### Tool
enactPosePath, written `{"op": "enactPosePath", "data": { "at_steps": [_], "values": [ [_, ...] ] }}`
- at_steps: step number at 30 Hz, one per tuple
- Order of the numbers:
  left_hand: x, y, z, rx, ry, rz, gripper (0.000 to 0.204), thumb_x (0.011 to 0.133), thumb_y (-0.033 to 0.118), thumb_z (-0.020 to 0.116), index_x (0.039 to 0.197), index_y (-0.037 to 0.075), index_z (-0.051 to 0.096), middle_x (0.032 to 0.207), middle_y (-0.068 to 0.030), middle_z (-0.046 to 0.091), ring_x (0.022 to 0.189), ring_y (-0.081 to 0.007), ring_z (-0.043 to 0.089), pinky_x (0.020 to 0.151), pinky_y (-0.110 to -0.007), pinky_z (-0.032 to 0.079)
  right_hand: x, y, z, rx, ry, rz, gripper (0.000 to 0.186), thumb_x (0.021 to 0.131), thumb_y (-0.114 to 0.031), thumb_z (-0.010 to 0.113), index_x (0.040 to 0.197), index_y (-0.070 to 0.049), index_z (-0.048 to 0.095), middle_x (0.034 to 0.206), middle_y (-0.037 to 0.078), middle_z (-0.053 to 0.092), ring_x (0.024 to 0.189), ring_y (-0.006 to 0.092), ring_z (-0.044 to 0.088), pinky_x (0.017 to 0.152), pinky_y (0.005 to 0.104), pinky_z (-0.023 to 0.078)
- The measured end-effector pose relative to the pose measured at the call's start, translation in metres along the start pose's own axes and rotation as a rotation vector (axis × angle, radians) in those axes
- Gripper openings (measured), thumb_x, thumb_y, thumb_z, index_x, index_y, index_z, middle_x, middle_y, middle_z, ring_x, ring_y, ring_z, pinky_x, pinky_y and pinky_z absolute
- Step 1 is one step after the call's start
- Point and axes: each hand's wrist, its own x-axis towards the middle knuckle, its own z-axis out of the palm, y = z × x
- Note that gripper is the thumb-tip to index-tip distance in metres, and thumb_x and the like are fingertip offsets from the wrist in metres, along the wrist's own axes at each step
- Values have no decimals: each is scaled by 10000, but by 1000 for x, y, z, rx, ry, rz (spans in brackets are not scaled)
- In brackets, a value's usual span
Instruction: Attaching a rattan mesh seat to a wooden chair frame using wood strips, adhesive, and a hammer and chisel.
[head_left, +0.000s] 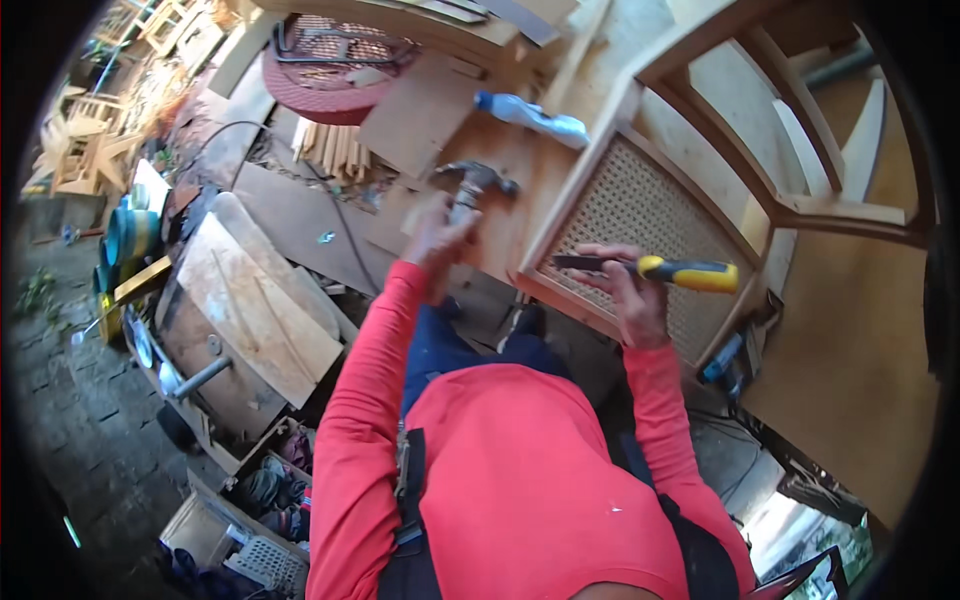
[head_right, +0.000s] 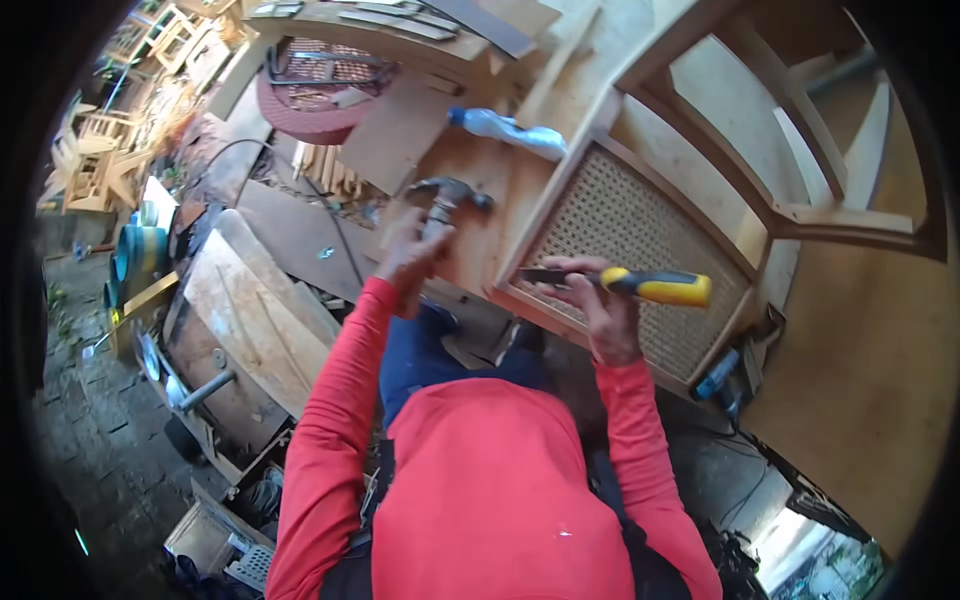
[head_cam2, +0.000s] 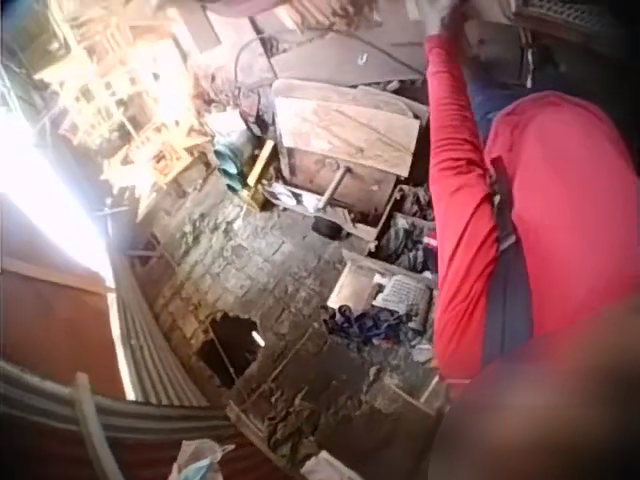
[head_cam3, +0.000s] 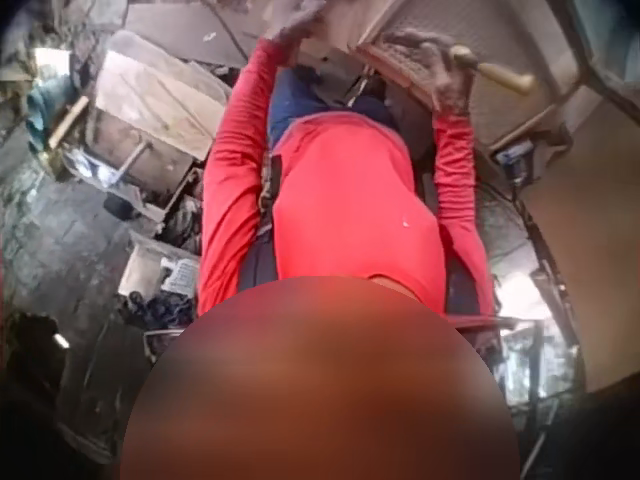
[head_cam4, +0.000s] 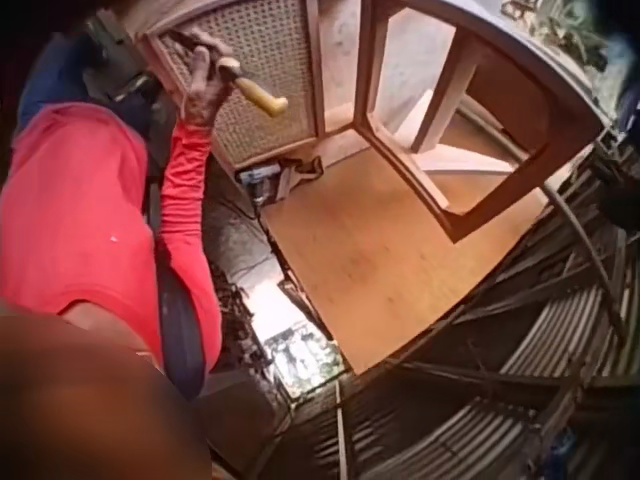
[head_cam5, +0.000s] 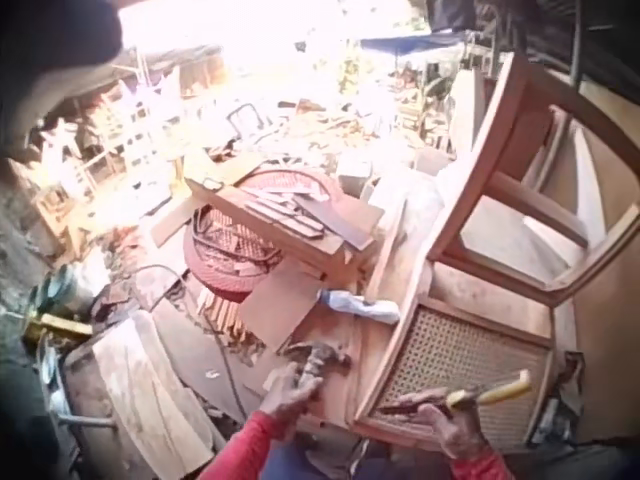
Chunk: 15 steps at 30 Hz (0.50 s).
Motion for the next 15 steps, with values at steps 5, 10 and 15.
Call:
{"op": "enactPosePath", "data": {
  "at_steps": [5, 10, 15],
  "values": [
    [-1, 7, 15, 70, 87, 70, 410, 974, 362, 767, 1147, 33, 594, 729, -77, 672, 475, -132, 578, 420, -296, 476, -2, 21, -9, -65, -76, -67, 217, 1014, 114, 571, 1205, 32, 633, 1241, 192, 705, 1120, 276, 730, 967, 389, 644],
    [0, -3, 16, 12, 66, 76, 378, 994, 356, 741, 1103, 7, 644, 730, -72, 676, 480, -129, 587, 425, -294, 478, -6, 32, -15, -258, -18, -127, 206, 1013, 70, 622, 1197, 20, 700, 1199, 104, 732, 1073, 182, 730, 968, 320, 623],
    [-1, -6, 13, 43, -3, 151, 363, 1003, 362, 728, 1039, 13, 633, 728, -60, 669, 473, -122, 575, 435, -289, 479, 3, 50, -17, -539, -87, -274, 221, 965, 64, 673, 1154, -44, 711, 1088, 81, 730, 1019, 191, 730, 900, 313, 598]
  ]
}}
